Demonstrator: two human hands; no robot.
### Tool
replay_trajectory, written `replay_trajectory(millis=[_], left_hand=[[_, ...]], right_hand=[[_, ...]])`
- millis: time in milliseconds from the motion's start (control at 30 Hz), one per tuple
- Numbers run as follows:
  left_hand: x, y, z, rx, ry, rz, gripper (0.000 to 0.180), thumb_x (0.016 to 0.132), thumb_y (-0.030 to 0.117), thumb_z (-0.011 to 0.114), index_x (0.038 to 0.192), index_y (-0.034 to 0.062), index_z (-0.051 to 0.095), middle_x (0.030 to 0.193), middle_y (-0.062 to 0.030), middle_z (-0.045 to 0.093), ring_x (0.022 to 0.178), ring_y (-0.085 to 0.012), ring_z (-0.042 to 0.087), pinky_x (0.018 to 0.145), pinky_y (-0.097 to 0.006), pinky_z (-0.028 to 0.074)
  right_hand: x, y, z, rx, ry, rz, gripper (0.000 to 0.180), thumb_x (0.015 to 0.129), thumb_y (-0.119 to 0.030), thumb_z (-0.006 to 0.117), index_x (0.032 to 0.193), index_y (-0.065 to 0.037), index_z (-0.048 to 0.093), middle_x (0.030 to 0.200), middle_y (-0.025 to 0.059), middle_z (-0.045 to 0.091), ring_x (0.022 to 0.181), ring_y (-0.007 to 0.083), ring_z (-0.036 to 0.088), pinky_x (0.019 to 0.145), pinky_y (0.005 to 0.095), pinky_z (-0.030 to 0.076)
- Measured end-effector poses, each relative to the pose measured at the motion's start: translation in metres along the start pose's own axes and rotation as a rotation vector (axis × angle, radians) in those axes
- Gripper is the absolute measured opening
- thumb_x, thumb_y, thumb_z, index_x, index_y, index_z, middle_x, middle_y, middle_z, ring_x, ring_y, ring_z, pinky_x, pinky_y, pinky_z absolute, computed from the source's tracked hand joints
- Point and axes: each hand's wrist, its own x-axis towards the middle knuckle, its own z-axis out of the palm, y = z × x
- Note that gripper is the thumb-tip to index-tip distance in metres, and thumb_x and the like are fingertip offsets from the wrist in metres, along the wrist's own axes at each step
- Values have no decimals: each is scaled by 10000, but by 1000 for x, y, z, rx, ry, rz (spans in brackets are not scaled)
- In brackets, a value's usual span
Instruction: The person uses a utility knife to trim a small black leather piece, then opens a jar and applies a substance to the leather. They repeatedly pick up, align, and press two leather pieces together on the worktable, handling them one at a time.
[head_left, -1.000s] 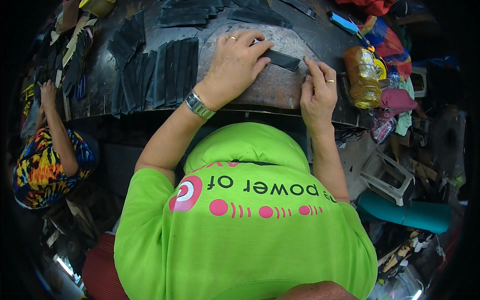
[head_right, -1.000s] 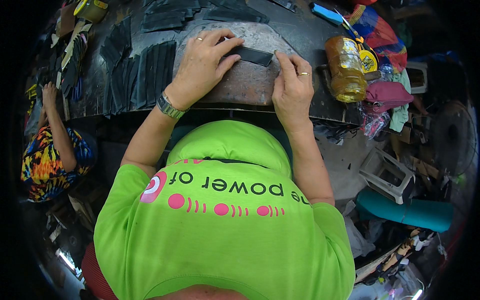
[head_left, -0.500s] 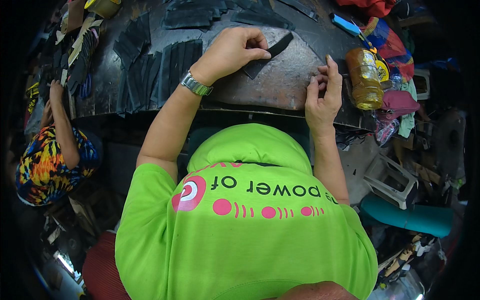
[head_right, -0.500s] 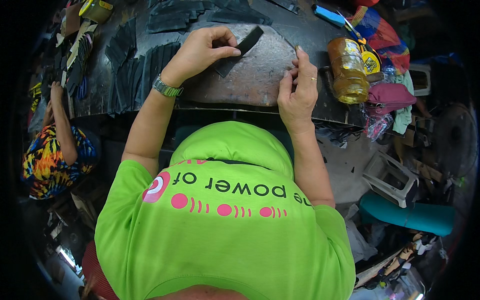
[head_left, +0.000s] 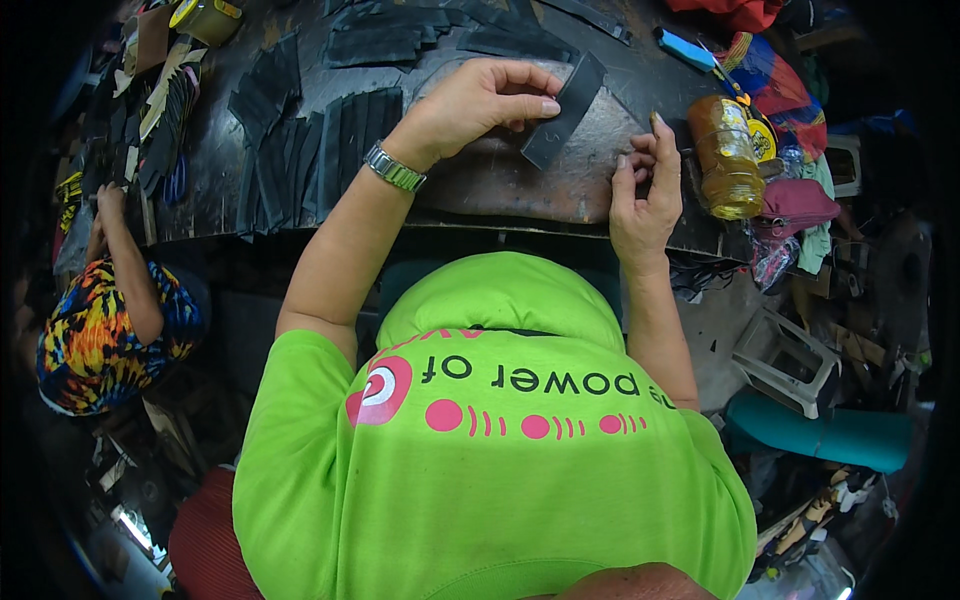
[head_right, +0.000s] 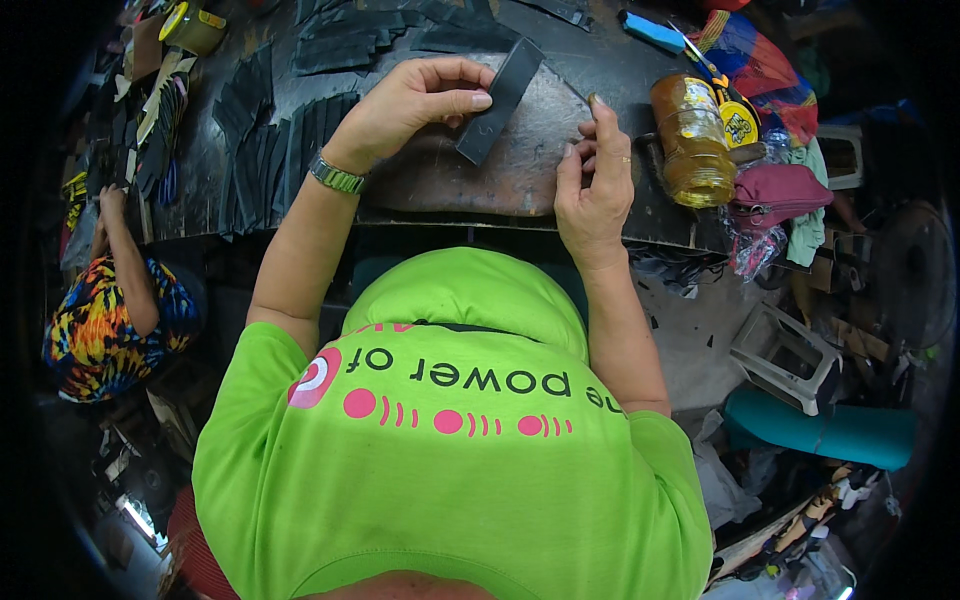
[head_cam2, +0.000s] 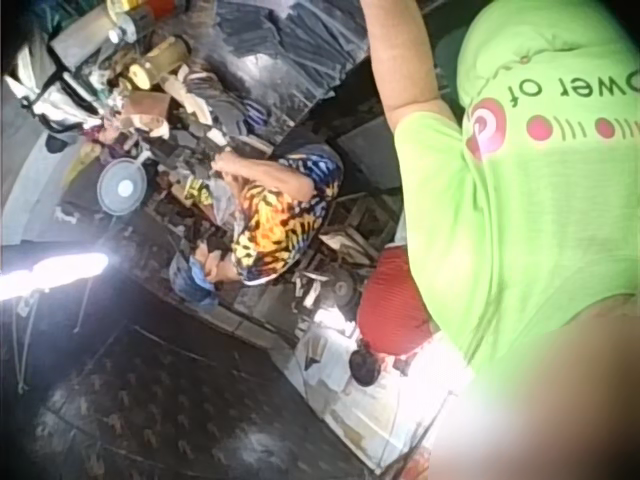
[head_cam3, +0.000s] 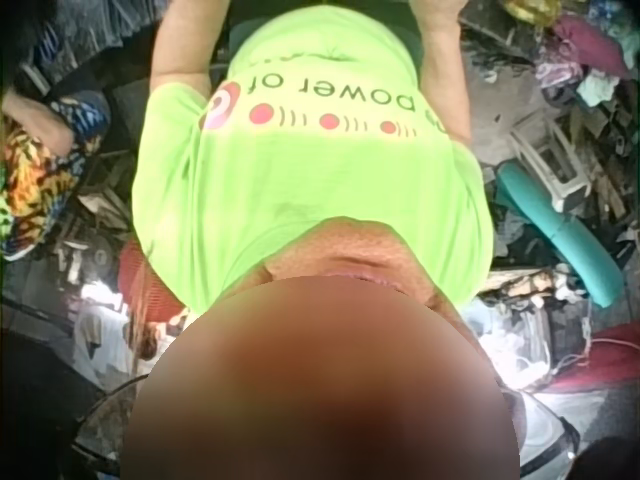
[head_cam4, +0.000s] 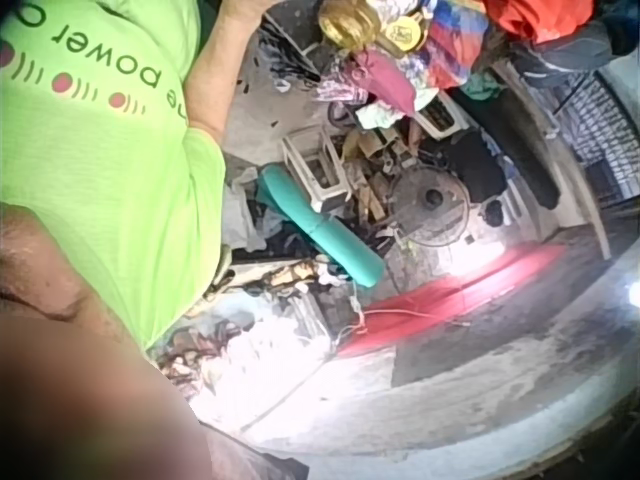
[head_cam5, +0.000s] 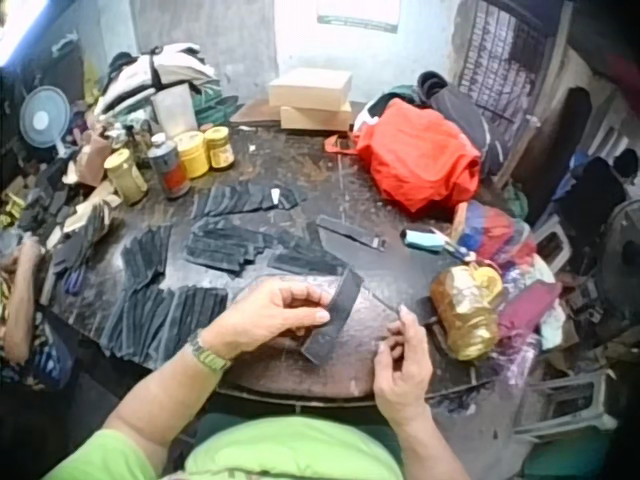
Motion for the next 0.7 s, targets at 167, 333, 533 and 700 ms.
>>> replay_trajectory(millis=[167,333,533,700], left_hand=[[9,-1,1,115,-56,16,291,942,181,748,1195,40,723,951,19,711,790,-53,616,717,-214,528],[36,-8,11,545,8,224,244,916,153,763,1103,-1,749,997,-58,766,863,-108,687,784,-264,559],[44,-11,15,563,6,204,223,907,132,764,1088,2,751,974,-72,769,867,-115,699,838,-271,559],[29,-6,14,333,-9,182,230,914,119,758,1115,8,742,992,-37,752,896,-96,685,842,-253,550]], right_hand=[[-2,-2,-2,82,-10,41,601,889,87,653,1456,-72,531,1120,56,626,857,91,569,762,215,472],[4,-5,-8,79,-64,-50,480,842,96,665,1303,-38,650,1108,92,637,824,159,602,737,276,510],[-3,-14,-10,90,-138,-62,388,841,92,665,1207,-33,695,1115,110,653,863,189,616,781,294,518],[-10,-18,-6,297,-49,144,457,880,84,653,1316,-45,621,1138,90,659,903,140,605,822,273,511]])
